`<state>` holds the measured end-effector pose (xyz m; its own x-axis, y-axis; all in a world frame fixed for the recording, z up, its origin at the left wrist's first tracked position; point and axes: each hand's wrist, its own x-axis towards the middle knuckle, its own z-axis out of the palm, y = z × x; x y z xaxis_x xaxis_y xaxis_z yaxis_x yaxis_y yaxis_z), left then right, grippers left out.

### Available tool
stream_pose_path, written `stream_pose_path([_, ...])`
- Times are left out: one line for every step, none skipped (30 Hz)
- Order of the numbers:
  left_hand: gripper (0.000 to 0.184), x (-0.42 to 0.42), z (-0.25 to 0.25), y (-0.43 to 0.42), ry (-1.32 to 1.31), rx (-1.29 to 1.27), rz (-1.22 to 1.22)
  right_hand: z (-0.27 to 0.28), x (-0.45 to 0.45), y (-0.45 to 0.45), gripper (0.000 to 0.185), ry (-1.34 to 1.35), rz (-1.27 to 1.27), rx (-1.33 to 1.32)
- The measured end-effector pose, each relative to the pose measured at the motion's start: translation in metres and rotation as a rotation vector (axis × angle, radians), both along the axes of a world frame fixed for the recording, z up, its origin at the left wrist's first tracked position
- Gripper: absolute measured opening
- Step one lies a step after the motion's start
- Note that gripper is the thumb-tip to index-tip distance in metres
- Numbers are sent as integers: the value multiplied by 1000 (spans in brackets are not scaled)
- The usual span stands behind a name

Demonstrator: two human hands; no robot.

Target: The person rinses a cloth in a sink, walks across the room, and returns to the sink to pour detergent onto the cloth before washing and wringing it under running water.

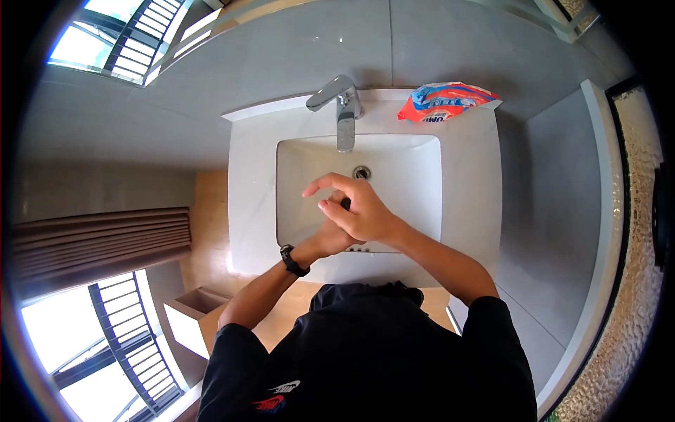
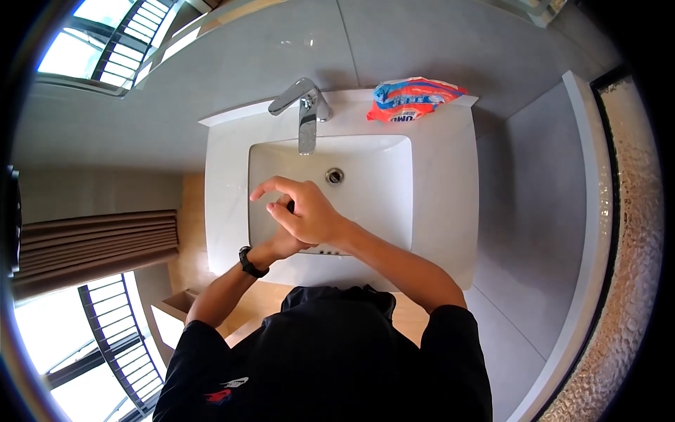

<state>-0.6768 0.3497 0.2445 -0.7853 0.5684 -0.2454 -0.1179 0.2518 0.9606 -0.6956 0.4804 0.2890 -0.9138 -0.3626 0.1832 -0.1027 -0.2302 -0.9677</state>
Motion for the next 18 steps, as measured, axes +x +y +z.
stream_pose_path([20, -1, 8, 0, -203, 20, -34, 3, -3, 1, 20, -23, 70, -46])
stream_pose_path([20, -3, 7, -1, -206, 18, -32, 6, -7, 4, 20, -25, 72, -48])
stream_pose_path([16, -4, 6, -3, -360, 96, -53, 8, -11, 8, 18, -57, 167, -29])
stream_pose_path([16, -5, 6, -3, -512, 174, -73, 11, -14, 11, 16, -88, 261, -11])
stream_pose_path([22, -5, 10, 2, -505, 221, -57, 15, -17, 12, 16, -91, 265, -12])
stream_pose_path([22, -5, 8, 1, -506, 221, -50, 20, -20, 14, 15, -66, 310, 13])
stream_pose_path([24, -7, 6, -1, -545, 301, -108, 22, -22, 14, 15, -40, 351, 38])
stream_pose_path([25, -7, 5, -1, -584, 384, -167, 21, -23, 14, 15, -41, 353, 38])
stream_pose_path([25, -5, 4, 1, -585, 385, -163, 20, -24, 14, 16, -34, 365, 27])
stream_pose_path([27, -6, 6, 4, -640, 375, -119, 20, -26, 12, 17, -21, 377, 14])
stream_pose_path([29, -8, 8, 6, -689, 360, -70, 20, -28, 11, 17, -13, 384, 9])
stream_pose_path([29, -7, 4, 4, -680, 355, -61, 19, -29, 13, 16, -51, 397, 49])
stream_pose_path([29, -4, -5, 3, -675, 346, -51, 17, -29, 15, 15, -93, 410, 92])
stream_pose_path([29, -2, -8, 3, -671, 343, -39, 11, -27, 14, 15, -89, 421, 93])
stream_pose_path([23, -1, -9, -2, -592, 207, -21, 0, -23, 11, 16, -82, 400, 73])
stream_pose_path([23, 0, -9, -7, -586, 208, -14, -13, -20, 9, 16, -75, 375, 53])
stream_pose_path([19, 2, -13, -12, -468, 86, 64, -25, -17, 9, 23, -135, 414, 38])
stream_pose_path([18, 4, -16, -17, -350, -34, 139, -42, -13, 6, 23, -133, 419, 39])
